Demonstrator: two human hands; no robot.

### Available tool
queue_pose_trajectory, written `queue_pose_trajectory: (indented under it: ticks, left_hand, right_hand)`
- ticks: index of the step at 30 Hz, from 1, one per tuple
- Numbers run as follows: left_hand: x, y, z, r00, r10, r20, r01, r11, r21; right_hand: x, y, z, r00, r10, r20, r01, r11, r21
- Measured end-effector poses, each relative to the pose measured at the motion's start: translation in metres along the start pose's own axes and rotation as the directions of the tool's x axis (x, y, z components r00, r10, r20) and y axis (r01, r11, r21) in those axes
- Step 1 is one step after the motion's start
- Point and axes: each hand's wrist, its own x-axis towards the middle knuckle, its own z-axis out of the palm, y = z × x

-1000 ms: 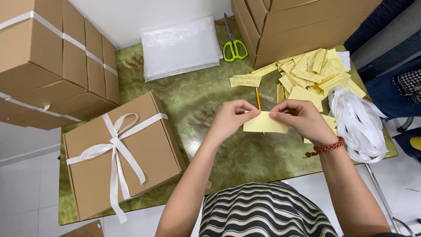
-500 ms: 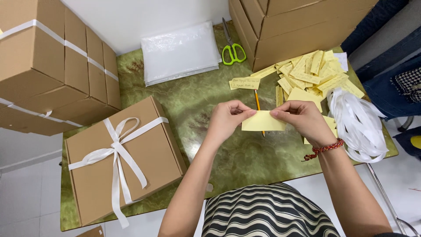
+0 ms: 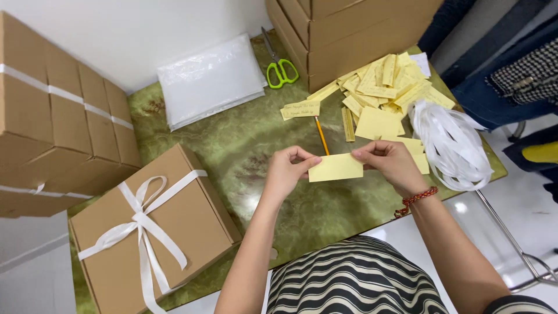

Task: Packing clothes into boxes, organizing notes, and hanging garments on a rack.

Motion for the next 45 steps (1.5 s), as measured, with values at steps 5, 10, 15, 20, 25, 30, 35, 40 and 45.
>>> queue_pose_trajectory:
  ticks: [5, 10, 15, 20, 25, 30, 35, 40, 45]
  left_hand:
    - [0.011, -0.055, 0.036, 0.984, -0.123, 0.131, 0.114, 0.991, 0.073]
    - [0.023, -0.113, 0.091, 0.951, -0.191, 0.244, 0.151, 0.974, 0.171]
    - [0.047, -0.124, 0.155, 0.934, -0.197, 0.298, 0.155, 0.975, 0.161]
    - [0.084, -0.112, 0.199, 0.96, -0.151, 0.237, 0.105, 0.975, 0.195]
    - [0.075, -0.083, 0.183, 0.984, -0.1, 0.145, 0.047, 0.942, 0.332]
    - [0.047, -0.068, 0.135, 0.99, -0.129, 0.056, 0.117, 0.978, 0.175]
    - [0.01, -0.083, 0.041, 0.98, -0.043, -0.195, 0.049, 0.998, 0.026]
    - [-0.063, -0.068, -0.084, 0.816, 0.045, -0.576, 0.02, 0.994, 0.106]
    - [-0.163, -0.089, -0.161, 0.479, 0.014, -0.878, 0.261, 0.952, 0.158]
  right_hand:
    - [-0.005, 0.081, -0.031, 0.977, 0.122, -0.175, -0.117, 0.992, 0.041]
    - [-0.038, 0.113, -0.063, 0.917, 0.235, -0.323, -0.204, 0.971, 0.128]
    - [-0.064, 0.103, -0.086, 0.837, 0.265, -0.48, -0.207, 0.963, 0.172]
    - [-0.072, 0.102, -0.095, 0.805, 0.143, -0.576, -0.138, 0.989, 0.052]
    - [-0.07, 0.13, -0.086, 0.825, 0.112, -0.555, -0.149, 0.989, -0.022]
    - [-0.044, 0.156, -0.062, 0.907, 0.145, -0.396, -0.16, 0.987, -0.005]
    - [-0.007, 0.19, -0.021, 0.972, 0.19, -0.139, -0.203, 0.975, -0.088]
    - [0.028, 0.141, 0.063, 0.977, 0.132, 0.165, -0.088, 0.964, -0.251]
    - [0.004, 0.076, 0.165, 0.906, 0.099, 0.412, 0.097, 0.897, -0.431]
